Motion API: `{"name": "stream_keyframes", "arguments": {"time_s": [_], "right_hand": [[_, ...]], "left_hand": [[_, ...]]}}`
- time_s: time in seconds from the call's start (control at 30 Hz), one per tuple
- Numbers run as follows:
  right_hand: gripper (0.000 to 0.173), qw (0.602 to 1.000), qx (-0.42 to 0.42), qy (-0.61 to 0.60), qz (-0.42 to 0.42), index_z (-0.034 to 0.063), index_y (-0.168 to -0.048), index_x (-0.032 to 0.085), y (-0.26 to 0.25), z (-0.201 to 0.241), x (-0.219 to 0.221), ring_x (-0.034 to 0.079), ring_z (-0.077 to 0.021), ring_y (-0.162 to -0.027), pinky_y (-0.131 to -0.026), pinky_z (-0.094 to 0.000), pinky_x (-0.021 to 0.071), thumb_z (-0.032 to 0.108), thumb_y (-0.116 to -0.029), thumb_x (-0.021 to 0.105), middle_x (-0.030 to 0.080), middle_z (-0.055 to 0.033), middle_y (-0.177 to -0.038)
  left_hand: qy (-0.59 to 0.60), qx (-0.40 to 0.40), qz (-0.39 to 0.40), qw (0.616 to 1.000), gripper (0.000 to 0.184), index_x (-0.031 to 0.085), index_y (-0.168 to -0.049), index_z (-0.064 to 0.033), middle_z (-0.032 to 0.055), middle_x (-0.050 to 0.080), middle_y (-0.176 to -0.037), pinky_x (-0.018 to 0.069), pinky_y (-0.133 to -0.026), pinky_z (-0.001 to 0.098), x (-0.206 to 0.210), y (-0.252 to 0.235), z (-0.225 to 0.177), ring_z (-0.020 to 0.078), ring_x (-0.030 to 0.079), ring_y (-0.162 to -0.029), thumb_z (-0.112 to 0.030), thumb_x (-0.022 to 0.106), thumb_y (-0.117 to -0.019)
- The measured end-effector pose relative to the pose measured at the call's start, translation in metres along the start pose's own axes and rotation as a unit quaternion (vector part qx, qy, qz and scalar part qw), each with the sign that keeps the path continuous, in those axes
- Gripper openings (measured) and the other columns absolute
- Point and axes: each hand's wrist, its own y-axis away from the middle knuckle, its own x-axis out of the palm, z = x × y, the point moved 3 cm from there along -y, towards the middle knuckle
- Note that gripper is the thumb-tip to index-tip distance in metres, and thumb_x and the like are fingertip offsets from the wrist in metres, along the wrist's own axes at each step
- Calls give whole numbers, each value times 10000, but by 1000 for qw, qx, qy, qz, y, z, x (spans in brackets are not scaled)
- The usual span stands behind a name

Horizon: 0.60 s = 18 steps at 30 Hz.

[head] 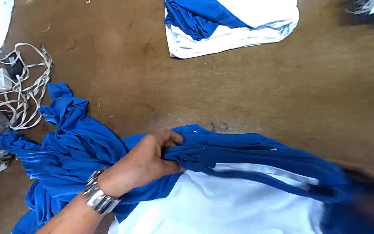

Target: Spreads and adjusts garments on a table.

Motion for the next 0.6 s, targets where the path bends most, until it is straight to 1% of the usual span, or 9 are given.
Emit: {"name": "stream_keyframes", "arguments": {"time_s": [0.07,0.13,0.17,0.23,0.3,0.37,0.4,0.53,0.6], "right_hand": [[439,998,25,13,53,-110,-1269,621,-9,-27,8,702,-219,-966,-893,-427,573,-56,-833,628,714,-220,-1088],[304,998,-6,5,61,-109,-1091,675,-8,-24,8,691,-204,-923,-848,-400,573,-43,-797,633,711,-199,-1001],[206,997,-45,-11,63,-111,-980,681,-9,-22,7,660,-200,-926,-852,-373,549,-34,-795,631,688,-190,-963],[137,992,-106,-17,59,-84,-869,707,-15,-24,6,615,-227,-996,-901,-370,513,-9,-785,629,663,-193,-990],[126,992,-118,18,47,-5,-833,733,-23,-32,10,585,-294,-1153,-989,-444,494,26,-757,637,645,-206,-1169],[148,993,-108,41,30,59,-823,738,-29,-39,15,546,-318,-1288,-1074,-497,459,38,-724,630,630,-179,-1315],[152,993,-108,47,24,66,-811,736,-31,-41,17,545,-319,-1286,-1070,-503,451,36,-710,625,637,-170,-1312],[100,988,-139,60,14,42,-764,723,-30,-47,19,611,-295,-1099,-953,-461,498,42,-734,628,689,-166,-1086],[115,979,-184,86,12,-21,-808,710,-23,-38,17,627,-363,-1024,-907,-508,496,26,-775,610,684,-231,-1004]], "left_hand": [[-143,40,26,989,248,723,-957,-134,-60,699,-804,579,-614,247,6,-10,10,38,661,-705,-146,863,-752],[-170,133,8,976,97,738,-867,-131,-57,672,-842,556,-675,221,6,-7,9,32,638,-786,-93,747,-778],[-165,163,-15,973,122,742,-873,-116,-34,668,-914,561,-741,227,4,-5,9,56,638,-870,-45,684,-792],[-169,183,-49,967,164,753,-880,-101,28,653,-1153,550,-919,283,4,-2,13,128,611,-1109,-21,620,-826],[-185,187,-45,964,164,735,-882,-86,70,611,-1335,513,-1047,338,9,-4,23,179,560,-1277,-23,585,-858],[-200,204,-36,958,163,725,-876,-62,76,616,-1343,517,-1047,337,14,-8,27,183,576,-1266,-17,570,-857],[-208,212,-33,954,156,720,-865,-53,78,620,-1334,520,-1032,338,15,-9,27,183,587,-1241,-15,570,-849],[-258,235,-39,936,147,730,-830,-79,42,668,-1216,516,-976,356,17,-10,25,189,597,-1170,-56,585,-827],[-264,235,-45,934,148,730,-824,-91,24,684,-1115,511,-967,371,18,-10,29,186,607,-1127,-75,584,-816]]}}
